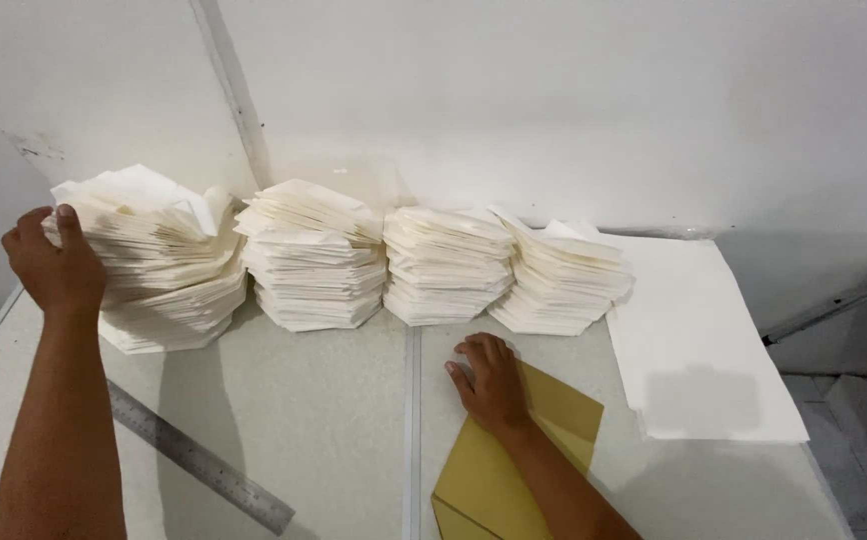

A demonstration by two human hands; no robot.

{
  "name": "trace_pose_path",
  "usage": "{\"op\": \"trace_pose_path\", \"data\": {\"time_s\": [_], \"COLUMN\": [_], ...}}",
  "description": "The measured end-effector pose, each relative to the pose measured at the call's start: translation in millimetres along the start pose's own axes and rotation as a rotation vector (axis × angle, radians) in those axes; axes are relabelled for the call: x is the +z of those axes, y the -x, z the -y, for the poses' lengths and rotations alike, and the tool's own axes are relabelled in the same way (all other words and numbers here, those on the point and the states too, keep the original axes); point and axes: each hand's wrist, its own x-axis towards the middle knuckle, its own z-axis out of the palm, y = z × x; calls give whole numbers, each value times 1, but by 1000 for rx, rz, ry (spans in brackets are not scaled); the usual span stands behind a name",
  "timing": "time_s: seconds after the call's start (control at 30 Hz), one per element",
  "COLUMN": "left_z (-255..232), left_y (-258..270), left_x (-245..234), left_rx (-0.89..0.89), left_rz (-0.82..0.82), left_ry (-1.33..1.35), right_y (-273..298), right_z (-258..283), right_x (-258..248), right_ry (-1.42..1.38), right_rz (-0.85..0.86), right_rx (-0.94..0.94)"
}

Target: A person organizes stacks of paper and then folds a sheet of paper around a cardboard template to create an envelope.

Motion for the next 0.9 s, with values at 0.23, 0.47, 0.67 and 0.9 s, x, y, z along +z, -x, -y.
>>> {"op": "trace_pose_path", "data": {"time_s": [0.23, 0.47, 0.67, 0.9], "left_z": [-68, -180, -276, -288], "left_y": [65, 200, 302, 360], "left_x": [-2, 41, 36, 67], "left_rx": [74, 629, 644, 637], "left_rz": [-131, -14, 714, 1129], "left_ry": [-229, 37, 133, -65], "right_y": [2, 12, 70, 95], "right_z": [-10, 11, 33, 87], "right_x": [5, -57, -99, -139], "right_ry": [-1, -11, 179, 139], "right_rz": [-139, -42, 436, 748], "right_rx": [-96, 68, 349, 241]}}
